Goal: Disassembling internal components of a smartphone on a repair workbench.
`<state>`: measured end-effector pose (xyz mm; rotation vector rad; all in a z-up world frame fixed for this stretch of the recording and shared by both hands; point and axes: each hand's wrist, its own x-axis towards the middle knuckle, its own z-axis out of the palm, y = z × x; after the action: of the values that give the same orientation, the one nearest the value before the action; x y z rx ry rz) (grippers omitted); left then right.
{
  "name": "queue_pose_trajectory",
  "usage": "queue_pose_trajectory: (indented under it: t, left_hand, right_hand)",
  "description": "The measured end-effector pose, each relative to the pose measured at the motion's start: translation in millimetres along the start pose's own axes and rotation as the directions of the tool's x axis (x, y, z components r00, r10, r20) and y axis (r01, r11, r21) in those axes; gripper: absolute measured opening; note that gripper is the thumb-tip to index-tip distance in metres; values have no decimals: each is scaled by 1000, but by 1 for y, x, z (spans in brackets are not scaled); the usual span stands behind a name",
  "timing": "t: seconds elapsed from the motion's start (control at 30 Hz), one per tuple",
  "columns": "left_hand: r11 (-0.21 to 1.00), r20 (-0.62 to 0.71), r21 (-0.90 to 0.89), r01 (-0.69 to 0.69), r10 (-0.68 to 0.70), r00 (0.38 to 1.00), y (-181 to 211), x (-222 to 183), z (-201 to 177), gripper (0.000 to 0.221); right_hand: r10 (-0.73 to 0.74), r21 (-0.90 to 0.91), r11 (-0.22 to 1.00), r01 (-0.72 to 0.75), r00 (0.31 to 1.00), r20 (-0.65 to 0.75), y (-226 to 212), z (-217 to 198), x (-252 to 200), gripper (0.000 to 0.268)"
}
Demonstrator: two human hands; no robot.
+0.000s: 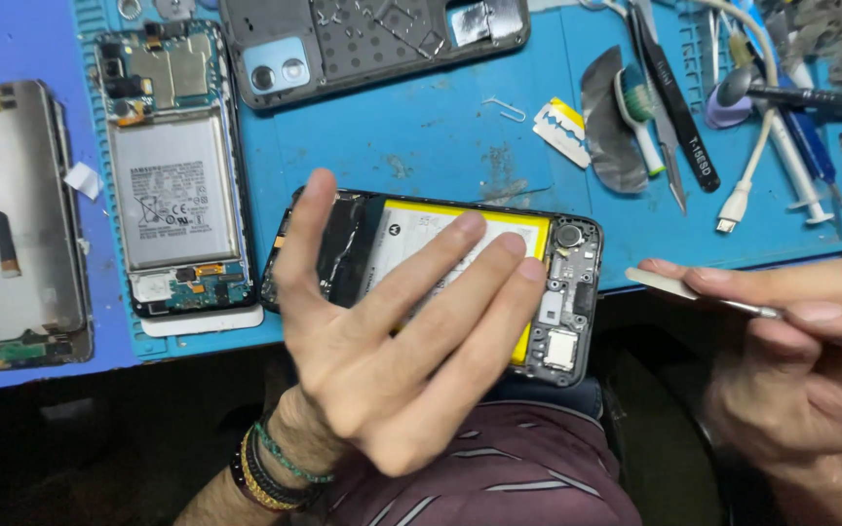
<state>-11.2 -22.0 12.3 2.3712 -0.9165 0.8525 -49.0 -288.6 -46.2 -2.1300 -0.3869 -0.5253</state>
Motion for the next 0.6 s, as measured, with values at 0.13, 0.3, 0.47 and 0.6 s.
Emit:
queue_pose_trajectory:
  t: [0.13,0.3,0.47,0.6]
  left_hand:
    - [986,1,-69,153,-153,988,3,19,-22,17]
    - [966,-28,-98,239,-243,970,3,19,-30,24]
    - [964,-39,-91,251,-255,966,6,18,-28,22]
    - [965,-57,-87,247,-252,966,7,17,-27,21]
  right_hand:
    - [143,263,957,-122,988,-63,-20,-1,20,30]
    - [154,323,932,-163,987,54,-41,-1,41,20]
    - [109,423,897,-129,991,73,-55,0,46,22]
    - [63,402,913,-64,998,17,-53,3,46,17]
